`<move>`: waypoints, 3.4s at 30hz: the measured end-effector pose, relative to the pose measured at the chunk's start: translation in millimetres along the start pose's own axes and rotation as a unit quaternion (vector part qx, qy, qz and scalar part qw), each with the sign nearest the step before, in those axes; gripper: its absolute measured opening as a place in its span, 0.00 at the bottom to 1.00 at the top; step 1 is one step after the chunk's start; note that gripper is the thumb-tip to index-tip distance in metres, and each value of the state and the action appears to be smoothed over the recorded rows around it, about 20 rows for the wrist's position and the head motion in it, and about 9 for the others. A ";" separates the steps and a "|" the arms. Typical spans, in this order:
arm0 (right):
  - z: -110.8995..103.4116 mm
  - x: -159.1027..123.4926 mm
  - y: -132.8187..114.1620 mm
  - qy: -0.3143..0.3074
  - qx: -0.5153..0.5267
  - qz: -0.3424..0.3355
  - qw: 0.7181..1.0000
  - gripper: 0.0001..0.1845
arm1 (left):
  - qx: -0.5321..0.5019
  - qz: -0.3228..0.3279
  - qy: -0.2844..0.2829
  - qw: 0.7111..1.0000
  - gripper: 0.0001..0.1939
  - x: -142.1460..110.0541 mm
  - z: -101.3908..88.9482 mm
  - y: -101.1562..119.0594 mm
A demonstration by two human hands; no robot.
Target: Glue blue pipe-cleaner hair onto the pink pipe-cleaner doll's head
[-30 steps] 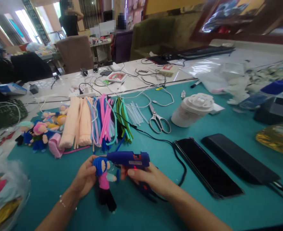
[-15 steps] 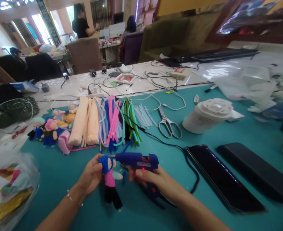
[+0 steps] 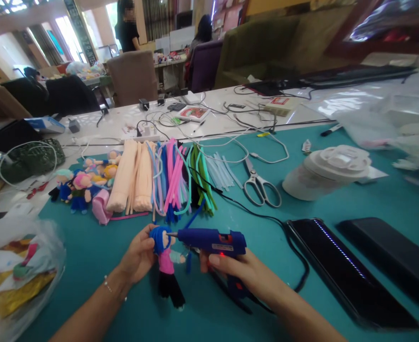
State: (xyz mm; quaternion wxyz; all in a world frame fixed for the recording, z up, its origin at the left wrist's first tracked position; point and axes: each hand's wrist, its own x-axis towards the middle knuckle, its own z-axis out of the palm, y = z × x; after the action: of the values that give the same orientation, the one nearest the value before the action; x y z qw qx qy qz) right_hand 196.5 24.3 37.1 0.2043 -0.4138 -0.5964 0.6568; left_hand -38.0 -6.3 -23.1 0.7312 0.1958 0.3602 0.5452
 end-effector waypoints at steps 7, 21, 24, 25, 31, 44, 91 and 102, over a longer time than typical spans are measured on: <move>2.3 0.8 -1.1 0.001 -0.003 0.006 1.000 0.24 | 0.001 -0.001 -0.014 1.000 0.23 -1.1 0.7 0.4; -2.1 4.7 0.0 0.056 0.200 -0.133 0.969 0.21 | 0.012 0.009 -0.020 1.000 0.24 -0.3 -2.8 -8.3; -5.3 6.7 -4.0 0.090 0.188 -0.154 0.966 0.22 | 0.028 0.001 -0.030 0.999 0.24 -1.8 -2.3 -6.5; -7.0 6.6 -6.5 0.104 0.179 -0.161 0.965 0.22 | 0.030 -0.002 -0.030 0.999 0.25 -2.3 -2.2 -5.4; -30.0 1.2 -20.8 0.247 0.070 -0.179 0.950 0.19 | 0.013 0.016 -0.006 1.000 0.31 -1.1 -5.0 -0.3; -71.4 34.2 23.3 0.367 -0.174 -0.044 0.913 0.12 | -0.018 0.067 0.060 0.996 0.21 2.6 -5.9 4.9; -63.4 -7.7 30.1 0.275 -0.431 -0.023 0.859 0.09 | -0.001 0.078 0.095 0.992 0.23 1.9 -0.3 7.9; -27.5 -57.1 9.5 0.299 -0.492 -0.126 0.808 0.10 | -0.003 0.075 0.076 0.994 0.22 0.3 -1.9 7.0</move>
State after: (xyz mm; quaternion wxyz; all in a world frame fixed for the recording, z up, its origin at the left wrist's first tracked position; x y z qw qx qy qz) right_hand 253.1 -4.4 46.6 0.2227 -0.5562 -0.7958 0.0879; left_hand -43.9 -3.9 -19.7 0.6592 0.1785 0.3975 0.6128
